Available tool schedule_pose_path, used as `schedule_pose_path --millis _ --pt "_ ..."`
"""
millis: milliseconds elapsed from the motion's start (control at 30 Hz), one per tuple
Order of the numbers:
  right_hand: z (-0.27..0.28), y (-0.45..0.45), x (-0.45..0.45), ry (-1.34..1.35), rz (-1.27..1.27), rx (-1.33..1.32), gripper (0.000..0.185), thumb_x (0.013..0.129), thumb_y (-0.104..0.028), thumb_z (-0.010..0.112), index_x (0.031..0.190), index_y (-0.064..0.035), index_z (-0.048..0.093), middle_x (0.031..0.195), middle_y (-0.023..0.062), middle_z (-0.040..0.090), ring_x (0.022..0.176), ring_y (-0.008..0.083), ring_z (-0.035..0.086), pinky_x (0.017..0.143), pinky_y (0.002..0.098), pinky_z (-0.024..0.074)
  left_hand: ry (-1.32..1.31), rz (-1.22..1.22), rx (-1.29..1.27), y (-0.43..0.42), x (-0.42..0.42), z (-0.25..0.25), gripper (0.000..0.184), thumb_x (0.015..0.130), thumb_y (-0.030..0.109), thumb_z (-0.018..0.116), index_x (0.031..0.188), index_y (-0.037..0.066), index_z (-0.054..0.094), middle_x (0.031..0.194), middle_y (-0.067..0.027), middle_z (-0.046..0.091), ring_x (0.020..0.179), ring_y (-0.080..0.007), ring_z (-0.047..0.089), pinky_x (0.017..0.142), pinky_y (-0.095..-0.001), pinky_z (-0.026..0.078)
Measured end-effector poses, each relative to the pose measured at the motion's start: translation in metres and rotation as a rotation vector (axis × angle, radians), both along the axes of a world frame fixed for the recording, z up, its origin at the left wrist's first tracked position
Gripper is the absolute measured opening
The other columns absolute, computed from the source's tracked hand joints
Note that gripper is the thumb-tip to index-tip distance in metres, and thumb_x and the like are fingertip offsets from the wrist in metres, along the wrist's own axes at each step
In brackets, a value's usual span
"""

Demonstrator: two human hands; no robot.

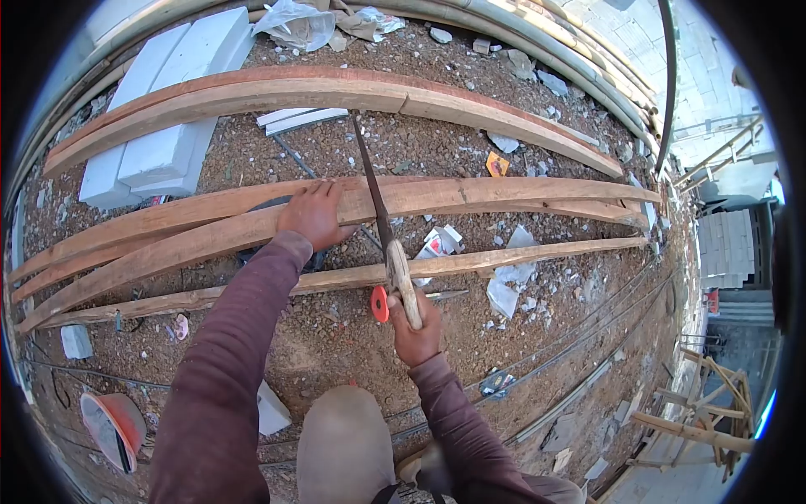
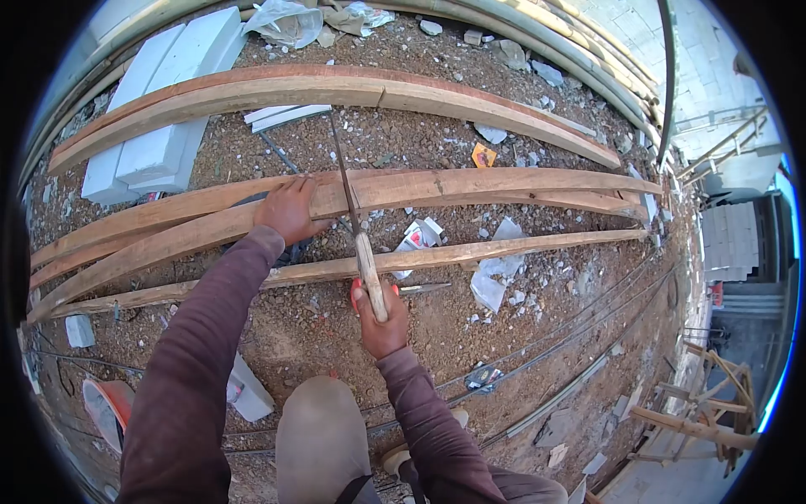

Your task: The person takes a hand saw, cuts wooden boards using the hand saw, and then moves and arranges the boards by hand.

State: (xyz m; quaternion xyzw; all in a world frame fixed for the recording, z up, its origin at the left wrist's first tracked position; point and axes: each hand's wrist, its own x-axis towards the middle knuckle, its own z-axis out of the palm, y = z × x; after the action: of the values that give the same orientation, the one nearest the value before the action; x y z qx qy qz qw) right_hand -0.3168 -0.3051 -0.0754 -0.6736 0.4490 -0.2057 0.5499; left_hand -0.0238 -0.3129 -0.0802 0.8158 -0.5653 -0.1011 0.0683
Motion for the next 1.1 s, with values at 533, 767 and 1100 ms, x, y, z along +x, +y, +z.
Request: schedule_pose_path --millis 533,767,1100 --pt "0.034 0.067 -0.097 0.117 0.007 -0.135 0.012 0.096 -0.013 0.072 0.101 -0.0017 0.070 0.071 0.0067 0.058 0.066 0.0128 0.057 0.062 0.0328 0.0482 -0.001 -0.003 0.019 0.001 -0.001 -0.002 0.090 0.083 0.059 0.075 0.143 -0.002 0.049 0.146 -0.0225 0.054 0.140 -0.0358 0.049 0.117 -0.0448 0.039" --pt "0.002 -0.007 0.002 -0.040 0.038 -0.126 0.013 0.098 -0.015 0.070 0.097 -0.0024 0.068 0.075 0.0022 0.058 0.070 0.0112 0.055 0.064 0.0299 0.0458 -0.003 0.017 0.023 0.002 -0.008 0.002 0.090 0.082 0.059 0.076 0.142 -0.001 0.049 0.147 -0.0225 0.054 0.139 -0.0362 0.050 0.117 -0.0447 0.039" --pt "0.030 0.075 -0.092 0.063 -0.063 -0.076 0.017 0.096 -0.015 0.073 0.103 -0.0003 0.071 0.074 0.0043 0.061 0.067 0.0121 0.057 0.062 0.0322 0.0481 -0.015 -0.001 -0.006 0.004 -0.009 -0.006 0.089 0.081 0.059 0.078 0.141 0.000 0.049 0.146 -0.0229 0.054 0.138 -0.0356 0.051 0.116 -0.0454 0.040"
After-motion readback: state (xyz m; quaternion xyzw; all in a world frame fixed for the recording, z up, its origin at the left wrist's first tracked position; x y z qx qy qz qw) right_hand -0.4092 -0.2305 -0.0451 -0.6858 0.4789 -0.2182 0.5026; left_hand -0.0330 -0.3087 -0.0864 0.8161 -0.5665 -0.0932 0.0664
